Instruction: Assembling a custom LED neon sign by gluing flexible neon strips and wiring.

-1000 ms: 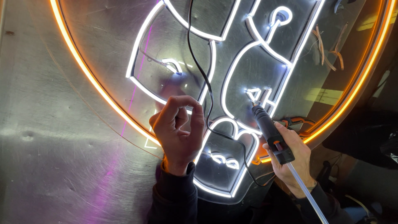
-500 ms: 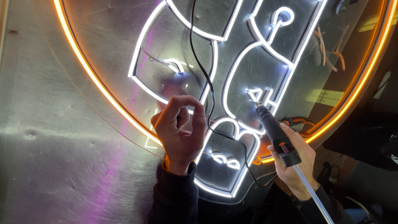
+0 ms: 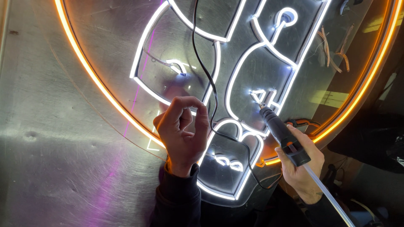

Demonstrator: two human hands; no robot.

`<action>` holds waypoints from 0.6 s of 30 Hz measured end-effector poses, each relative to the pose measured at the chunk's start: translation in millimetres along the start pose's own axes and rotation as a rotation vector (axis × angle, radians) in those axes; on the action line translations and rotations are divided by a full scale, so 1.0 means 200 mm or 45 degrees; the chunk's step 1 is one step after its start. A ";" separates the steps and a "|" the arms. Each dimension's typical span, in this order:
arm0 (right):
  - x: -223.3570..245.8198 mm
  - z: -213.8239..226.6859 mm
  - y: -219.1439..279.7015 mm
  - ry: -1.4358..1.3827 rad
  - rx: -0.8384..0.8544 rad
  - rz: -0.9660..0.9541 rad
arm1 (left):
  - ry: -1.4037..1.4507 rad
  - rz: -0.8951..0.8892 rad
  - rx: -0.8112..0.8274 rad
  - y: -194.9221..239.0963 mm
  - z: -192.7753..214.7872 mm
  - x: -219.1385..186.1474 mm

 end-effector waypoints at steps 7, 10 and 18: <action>0.04 0.01 -0.02 0.007 0.001 0.053 | 0.000 -0.016 -0.009 0.00 0.00 0.01; 0.04 0.00 -0.02 0.034 0.024 0.027 | -0.025 -0.013 -0.008 0.00 0.00 0.00; 0.04 -0.01 -0.03 0.029 0.006 0.052 | -0.003 0.004 -0.006 0.00 0.00 0.01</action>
Point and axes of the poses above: each hand's wrist, its own y-axis away from the middle knuckle, its own z-axis out of the back of the hand, x = y × z, the point moved 9 cm from there along -y, towards the middle knuckle, and after that the axes turned 7 degrees about z, right-handed, at the moved point
